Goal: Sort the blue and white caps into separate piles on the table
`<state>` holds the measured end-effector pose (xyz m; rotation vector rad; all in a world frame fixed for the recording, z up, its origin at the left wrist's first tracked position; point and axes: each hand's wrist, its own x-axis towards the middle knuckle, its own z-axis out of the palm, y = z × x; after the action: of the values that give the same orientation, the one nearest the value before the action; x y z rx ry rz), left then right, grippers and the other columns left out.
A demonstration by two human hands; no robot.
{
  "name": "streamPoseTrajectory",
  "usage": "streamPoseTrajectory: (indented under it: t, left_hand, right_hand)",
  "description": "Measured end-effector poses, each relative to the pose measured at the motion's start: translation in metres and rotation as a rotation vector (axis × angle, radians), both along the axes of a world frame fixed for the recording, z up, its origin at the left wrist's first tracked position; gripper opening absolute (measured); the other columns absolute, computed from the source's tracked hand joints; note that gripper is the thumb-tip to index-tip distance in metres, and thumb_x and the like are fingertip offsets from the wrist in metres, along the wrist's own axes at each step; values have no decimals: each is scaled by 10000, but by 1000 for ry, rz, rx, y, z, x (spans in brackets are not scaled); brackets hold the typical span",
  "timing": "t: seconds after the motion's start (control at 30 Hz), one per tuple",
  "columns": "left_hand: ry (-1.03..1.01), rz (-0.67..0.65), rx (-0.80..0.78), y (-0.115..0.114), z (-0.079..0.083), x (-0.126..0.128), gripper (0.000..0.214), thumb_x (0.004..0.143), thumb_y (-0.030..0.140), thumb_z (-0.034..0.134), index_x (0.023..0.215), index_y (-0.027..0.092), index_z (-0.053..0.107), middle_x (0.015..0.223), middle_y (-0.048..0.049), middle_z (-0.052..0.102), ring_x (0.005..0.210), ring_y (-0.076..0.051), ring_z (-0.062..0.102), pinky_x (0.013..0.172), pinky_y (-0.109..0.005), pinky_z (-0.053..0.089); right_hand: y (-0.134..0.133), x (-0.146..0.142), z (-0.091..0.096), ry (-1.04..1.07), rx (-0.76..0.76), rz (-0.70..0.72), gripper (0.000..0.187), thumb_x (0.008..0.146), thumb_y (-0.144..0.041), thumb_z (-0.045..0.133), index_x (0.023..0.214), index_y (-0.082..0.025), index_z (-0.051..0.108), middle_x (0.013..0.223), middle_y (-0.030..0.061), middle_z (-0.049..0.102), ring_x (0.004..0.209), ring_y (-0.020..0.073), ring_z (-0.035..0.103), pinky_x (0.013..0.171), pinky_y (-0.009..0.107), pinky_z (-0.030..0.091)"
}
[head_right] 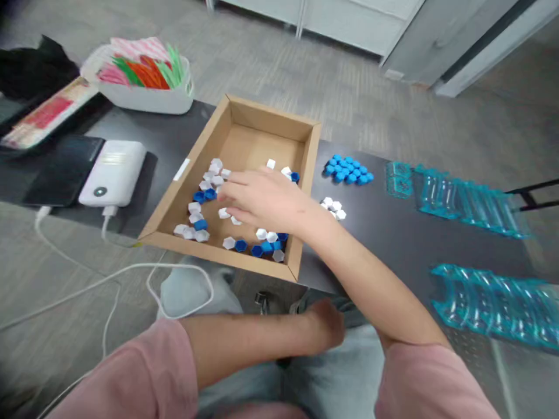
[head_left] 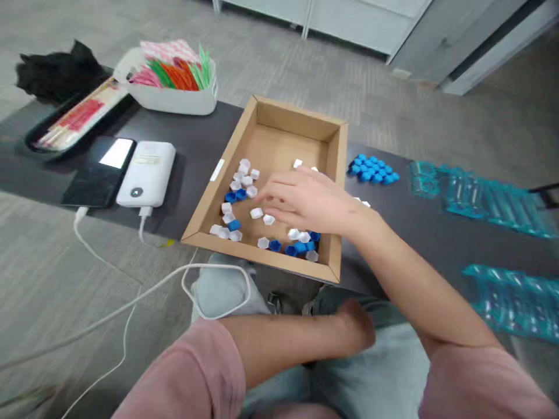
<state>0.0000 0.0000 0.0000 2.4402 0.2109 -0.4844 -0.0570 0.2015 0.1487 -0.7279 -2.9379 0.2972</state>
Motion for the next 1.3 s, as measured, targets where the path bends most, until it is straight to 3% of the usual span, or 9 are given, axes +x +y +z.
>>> streamPoseTrajectory:
  t: [0.13,0.23,0.47,0.57,0.67,0.83,0.97,1.13,1.3]
  left_hand:
    - [-73,40,-8,5,-1,-7,369,1104,62,607,1205,121,957,1273,-250,904,1104,-295,884,765,-357,522]
    - [-99,71,-22,8,0,-9,430,1108,41,536,1258,69,938,1323,-280,889,1131,-304,874,781,-373,515]
    - [-85,87,-31,7,-3,-4,455,1111,49,526,1254,108,954,1339,-278,884,1141,-312,863,817,-393,527]
    - [-66,78,-16,4,-7,-2,380,1110,76,599,1186,137,966,1292,-257,893,1099,-293,852,800,-368,487]
    - [-74,58,17,0,-11,-3,305,1087,100,680,1169,153,969,1230,-260,893,1046,-295,839,806,-368,463]
    - [-123,53,64,-5,-18,-10,286,1091,113,695,1167,164,966,1170,-263,890,981,-290,799,833,-395,436]
    - [-103,37,50,-6,-21,-12,265,1098,140,710,1191,151,958,1170,-249,893,951,-281,788,833,-397,419]
    - [-23,-10,23,-5,-17,-12,294,1102,158,716,1303,111,925,1284,-273,880,1085,-306,818,881,-397,438]
    - [40,-58,15,0,-8,-11,318,1125,168,693,1356,99,900,1351,-280,862,1199,-324,838,945,-403,495]
  right_hand:
    - [19,-44,-16,-96,49,-56,263,1156,-217,742,1405,-208,828,1422,143,797,1103,290,729,889,405,417]
    - [25,-60,-21,-167,35,-48,184,1139,-199,733,1271,-196,862,1402,155,789,1043,276,712,863,409,411]
    - [26,-47,-18,32,-119,-8,148,1106,-173,687,1156,-217,820,1202,105,781,1027,264,662,904,400,431]
    - [28,-18,-12,246,-199,-34,182,1166,-282,663,1279,-221,792,1168,74,780,992,240,644,915,391,476]
    - [32,34,-8,470,-161,-192,330,1230,-454,607,1439,-258,772,1220,62,779,1010,235,665,946,401,537]
    - [49,158,-25,687,64,-668,453,1217,-686,580,1303,-316,827,1150,65,768,1056,265,718,970,433,603]
    - [60,236,-57,674,186,-1041,344,1111,-607,720,1225,-291,791,1131,79,815,962,266,722,921,441,607]
    - [60,258,-78,391,173,-1290,168,1024,-436,747,1096,-285,760,1153,103,882,1048,327,772,1115,541,541]
    - [57,251,-76,233,138,-1362,166,1064,-415,695,1112,-283,782,1189,131,906,1159,376,758,1192,589,432]
